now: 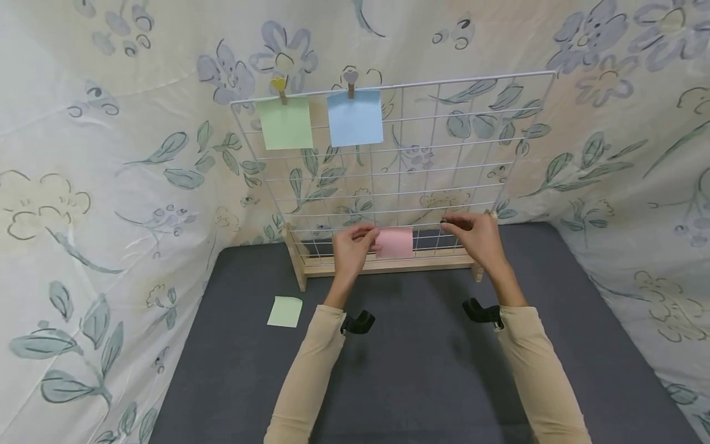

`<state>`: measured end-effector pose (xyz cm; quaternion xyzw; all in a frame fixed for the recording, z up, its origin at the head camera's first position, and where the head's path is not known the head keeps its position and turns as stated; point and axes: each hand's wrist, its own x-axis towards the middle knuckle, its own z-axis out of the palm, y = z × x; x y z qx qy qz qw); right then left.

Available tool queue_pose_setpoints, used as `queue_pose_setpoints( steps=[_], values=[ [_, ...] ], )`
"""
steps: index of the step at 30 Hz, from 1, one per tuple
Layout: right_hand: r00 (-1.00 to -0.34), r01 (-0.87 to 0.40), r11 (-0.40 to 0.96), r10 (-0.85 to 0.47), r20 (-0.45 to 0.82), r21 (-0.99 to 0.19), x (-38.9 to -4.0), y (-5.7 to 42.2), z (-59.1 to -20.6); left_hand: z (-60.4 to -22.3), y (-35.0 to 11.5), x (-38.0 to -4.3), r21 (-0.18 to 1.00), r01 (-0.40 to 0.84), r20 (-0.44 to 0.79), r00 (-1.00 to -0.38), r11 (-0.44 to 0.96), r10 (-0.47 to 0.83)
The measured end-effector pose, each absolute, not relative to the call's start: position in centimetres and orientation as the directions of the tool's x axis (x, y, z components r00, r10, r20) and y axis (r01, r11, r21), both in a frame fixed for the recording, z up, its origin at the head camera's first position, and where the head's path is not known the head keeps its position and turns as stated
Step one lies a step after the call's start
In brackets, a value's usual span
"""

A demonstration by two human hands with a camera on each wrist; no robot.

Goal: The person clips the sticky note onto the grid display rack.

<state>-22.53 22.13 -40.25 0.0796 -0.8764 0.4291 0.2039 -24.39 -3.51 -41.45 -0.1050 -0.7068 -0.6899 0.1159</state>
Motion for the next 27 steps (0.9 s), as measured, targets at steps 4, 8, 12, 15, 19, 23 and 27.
queue_pose_setpoints(
  steps=[4, 8, 12, 15, 19, 23, 27],
  values=[
    [-0.900, -0.327, 0.612, 0.032, 0.435, -0.721, -22.6, 22.0, -39.3, -40.4, -3.0, -24.4, 0.940, 0.340, 0.340, -0.940, 0.042, 0.005],
    [-0.898, -0.331, 0.611, 0.030, 0.438, -0.719, -22.6, 22.0, -38.2, -39.0, -2.5, -24.4, 0.920, 0.389, 0.388, -0.921, 0.043, 0.022],
    [-0.890, -0.350, 0.594, 0.029, 0.454, -0.724, -22.8, 21.8, -36.7, -37.4, -2.1, -24.5, 0.898, 0.438, 0.437, -0.899, 0.039, 0.027],
    [-0.885, -0.362, 0.587, 0.028, 0.465, -0.724, -22.9, 21.6, -35.7, -36.4, -1.9, -24.8, 0.885, 0.466, 0.464, -0.885, 0.026, 0.039],
    [-0.875, -0.378, 0.587, 0.028, 0.484, -0.716, -23.1, 21.6, -34.7, -35.2, -1.7, -25.2, 0.859, 0.511, 0.509, -0.859, 0.034, 0.056],
    [-0.862, -0.392, 0.581, 0.039, 0.505, -0.713, -23.1, 21.6, -33.8, -34.0, -1.5, -25.2, 0.831, 0.554, 0.552, -0.832, 0.051, 0.056],
    [-0.847, -0.395, 0.591, 0.061, 0.527, -0.704, -23.1, 21.7, -32.6, -32.8, -1.2, -25.1, 0.802, 0.597, 0.595, -0.801, 0.021, 0.059]
  ],
)
